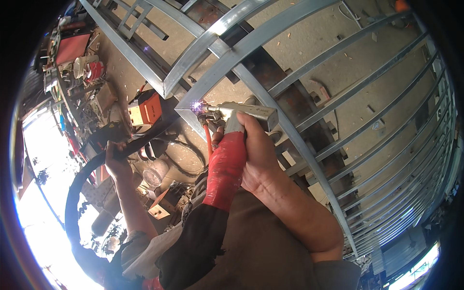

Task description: The person welds a metal frame using a handheld welding torch, moving along the frame to join multiple sections. Sparks and smoke are visible as the welder works on different joints of the structure.

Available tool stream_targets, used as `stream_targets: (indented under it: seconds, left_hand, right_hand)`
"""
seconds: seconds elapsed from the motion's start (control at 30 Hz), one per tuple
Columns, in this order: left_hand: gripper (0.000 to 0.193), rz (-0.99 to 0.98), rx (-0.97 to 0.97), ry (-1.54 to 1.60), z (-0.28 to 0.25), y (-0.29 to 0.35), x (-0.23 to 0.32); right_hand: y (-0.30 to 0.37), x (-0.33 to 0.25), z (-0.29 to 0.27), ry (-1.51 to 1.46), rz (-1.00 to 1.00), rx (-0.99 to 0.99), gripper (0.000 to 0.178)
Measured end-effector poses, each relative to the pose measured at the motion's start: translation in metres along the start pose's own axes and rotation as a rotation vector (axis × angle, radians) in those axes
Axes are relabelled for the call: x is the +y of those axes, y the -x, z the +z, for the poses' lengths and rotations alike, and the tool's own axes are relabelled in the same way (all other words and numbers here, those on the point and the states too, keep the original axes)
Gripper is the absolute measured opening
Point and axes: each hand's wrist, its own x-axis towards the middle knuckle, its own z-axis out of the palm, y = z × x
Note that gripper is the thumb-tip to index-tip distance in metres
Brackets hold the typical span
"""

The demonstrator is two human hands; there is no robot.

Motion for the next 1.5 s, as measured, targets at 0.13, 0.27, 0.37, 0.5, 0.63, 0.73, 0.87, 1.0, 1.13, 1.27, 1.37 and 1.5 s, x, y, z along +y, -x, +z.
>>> stream_targets:
  seconds: [0.13, 0.27, 0.37, 0.5, 0.63, 0.73, 0.87, 1.0, 1.13, 1.27, 1.37, 1.5]
  left_hand:
    - [0.025, -0.004, 0.023, -0.005, 0.002, 0.001, -0.002]
    - [0.025, 0.007, 0.01, -0.002, 0.003, 0.002, -0.002]
    - [0.024, 0.003, -0.008, 0.003, 0.003, 0.004, -0.002]
    - [0.024, -0.02, -0.005, -0.008, 0.002, 0.005, -0.002]
    - [0.025, -0.01, 0.014, -0.038, 0.003, 0.002, -0.003]
    - [0.025, 0.008, 0.015, -0.051, 0.004, 0.002, -0.003]
    - [0.025, 0.0, -0.041, -0.007, 0.007, 0.005, -0.002]
    - [0.024, 0.01, -0.017, -0.004, 0.011, 0.006, -0.001]
    - [0.025, 0.003, -0.015, -0.015, 0.014, 0.007, 0.0]
    - [0.025, 0.017, -0.045, -0.008, 0.016, 0.008, 0.0]
    - [0.024, 0.007, 0.003, 0.014, 0.017, 0.008, -0.001]
    - [0.023, -0.001, -0.001, 0.01, 0.017, 0.008, -0.001]
  right_hand:
    - [0.003, 0.003, 0.002, 0.067, -0.027, -0.019, 0.046]
    - [0.005, 0.003, 0.003, 0.072, -0.018, -0.002, 0.046]
    - [0.005, 0.004, 0.003, 0.091, -0.034, 0.014, 0.045]
    - [0.007, 0.005, 0.003, 0.107, -0.046, -0.018, 0.044]
    - [0.009, 0.005, 0.005, 0.029, -0.022, 0.002, 0.038]
    - [0.012, 0.005, 0.007, 0.099, -0.029, -0.018, 0.043]
    - [0.014, 0.006, 0.009, 0.066, -0.032, 0.003, 0.042]
    - [0.014, 0.007, 0.011, 0.066, -0.026, 0.009, 0.041]
    - [0.018, 0.008, 0.012, 0.074, -0.033, 0.003, 0.042]
    - [0.018, 0.008, 0.013, 0.022, -0.028, 0.006, 0.038]
    - [0.019, 0.009, 0.014, 0.01, -0.03, 0.014, 0.037]
    - [0.022, 0.01, 0.017, 0.005, -0.031, 0.043, 0.035]
